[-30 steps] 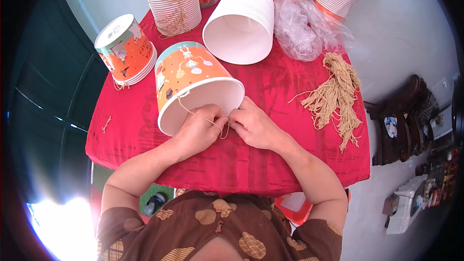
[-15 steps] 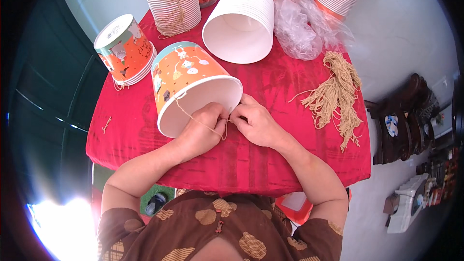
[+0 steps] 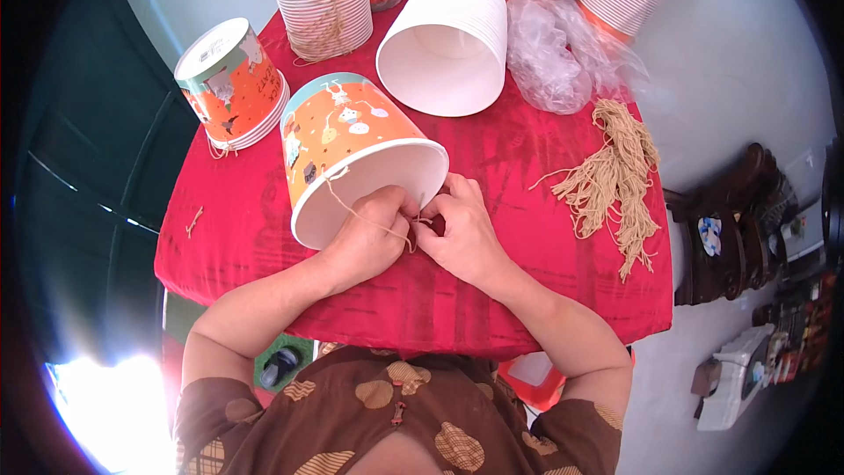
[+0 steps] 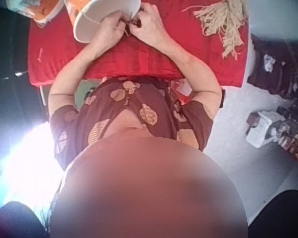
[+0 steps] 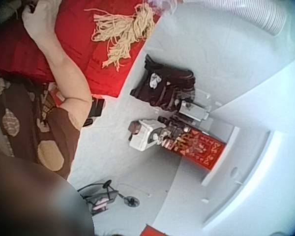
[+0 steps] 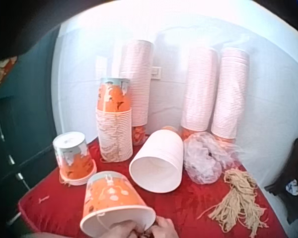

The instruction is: Attaching and tying string handles to decorated paper buckets.

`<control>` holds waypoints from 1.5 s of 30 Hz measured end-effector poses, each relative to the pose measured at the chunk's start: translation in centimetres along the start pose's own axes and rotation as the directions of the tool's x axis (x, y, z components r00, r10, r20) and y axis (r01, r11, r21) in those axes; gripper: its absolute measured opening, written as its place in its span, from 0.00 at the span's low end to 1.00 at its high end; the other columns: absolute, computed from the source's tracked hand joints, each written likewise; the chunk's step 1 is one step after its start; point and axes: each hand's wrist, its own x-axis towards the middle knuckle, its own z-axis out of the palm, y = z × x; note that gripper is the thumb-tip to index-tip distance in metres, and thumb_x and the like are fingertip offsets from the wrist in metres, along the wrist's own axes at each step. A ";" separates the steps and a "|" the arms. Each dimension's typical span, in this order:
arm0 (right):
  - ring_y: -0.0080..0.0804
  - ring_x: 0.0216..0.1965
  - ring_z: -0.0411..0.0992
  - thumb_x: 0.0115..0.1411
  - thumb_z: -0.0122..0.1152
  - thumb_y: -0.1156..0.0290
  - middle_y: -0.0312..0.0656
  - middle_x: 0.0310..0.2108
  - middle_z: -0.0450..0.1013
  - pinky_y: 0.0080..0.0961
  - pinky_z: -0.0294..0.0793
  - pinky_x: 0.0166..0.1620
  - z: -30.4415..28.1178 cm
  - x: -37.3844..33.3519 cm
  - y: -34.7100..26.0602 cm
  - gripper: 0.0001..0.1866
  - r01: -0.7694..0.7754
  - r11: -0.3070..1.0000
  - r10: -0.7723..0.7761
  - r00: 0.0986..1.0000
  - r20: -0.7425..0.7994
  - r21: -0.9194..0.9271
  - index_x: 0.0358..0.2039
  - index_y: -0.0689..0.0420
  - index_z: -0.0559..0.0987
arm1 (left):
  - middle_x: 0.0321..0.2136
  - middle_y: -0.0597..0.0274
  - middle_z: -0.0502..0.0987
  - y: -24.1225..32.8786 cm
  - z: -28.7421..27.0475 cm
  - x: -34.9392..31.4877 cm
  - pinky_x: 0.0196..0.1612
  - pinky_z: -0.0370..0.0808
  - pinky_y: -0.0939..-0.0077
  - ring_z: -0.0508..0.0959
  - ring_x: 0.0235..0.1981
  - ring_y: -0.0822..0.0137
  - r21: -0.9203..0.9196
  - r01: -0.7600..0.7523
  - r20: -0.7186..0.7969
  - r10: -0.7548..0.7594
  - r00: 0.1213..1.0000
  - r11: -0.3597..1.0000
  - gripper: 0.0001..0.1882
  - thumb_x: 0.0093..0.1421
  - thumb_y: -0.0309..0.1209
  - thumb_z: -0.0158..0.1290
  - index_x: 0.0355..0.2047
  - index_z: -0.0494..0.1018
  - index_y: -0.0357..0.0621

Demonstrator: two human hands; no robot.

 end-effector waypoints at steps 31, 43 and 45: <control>0.40 0.31 0.65 0.40 0.65 0.72 0.42 0.23 0.66 0.39 0.65 0.34 -1.7 0.2 -0.4 0.07 0.188 0.925 -0.183 0.982 0.047 -0.331 0.19 0.59 0.76 | 0.27 0.53 0.77 0.0 0.2 0.1 0.36 0.74 0.67 0.78 0.31 0.60 0.018 0.013 -0.018 -0.013 1.000 1.000 0.06 0.56 0.18 0.46 0.32 0.72 0.34; 0.47 0.31 0.70 0.51 0.61 0.77 0.47 0.27 0.68 0.43 0.71 0.35 -1.0 -0.2 -0.3 0.04 0.103 0.983 -0.097 0.994 0.047 -0.151 0.25 0.62 0.74 | 0.27 0.54 0.76 -0.5 0.3 0.0 0.32 0.74 0.69 0.78 0.28 0.62 0.066 -0.056 -0.010 0.057 0.998 0.996 0.05 0.54 0.19 0.54 0.32 0.71 0.35; 0.49 0.29 0.72 0.54 0.59 0.77 0.48 0.28 0.68 0.43 0.73 0.32 -0.9 -0.3 -0.5 0.04 0.085 0.991 -0.082 0.996 0.038 -0.099 0.27 0.63 0.74 | 0.27 0.54 0.76 -0.4 0.3 0.0 0.32 0.74 0.68 0.78 0.28 0.61 0.082 -0.083 -0.012 0.084 0.996 0.993 0.05 0.54 0.19 0.54 0.32 0.71 0.35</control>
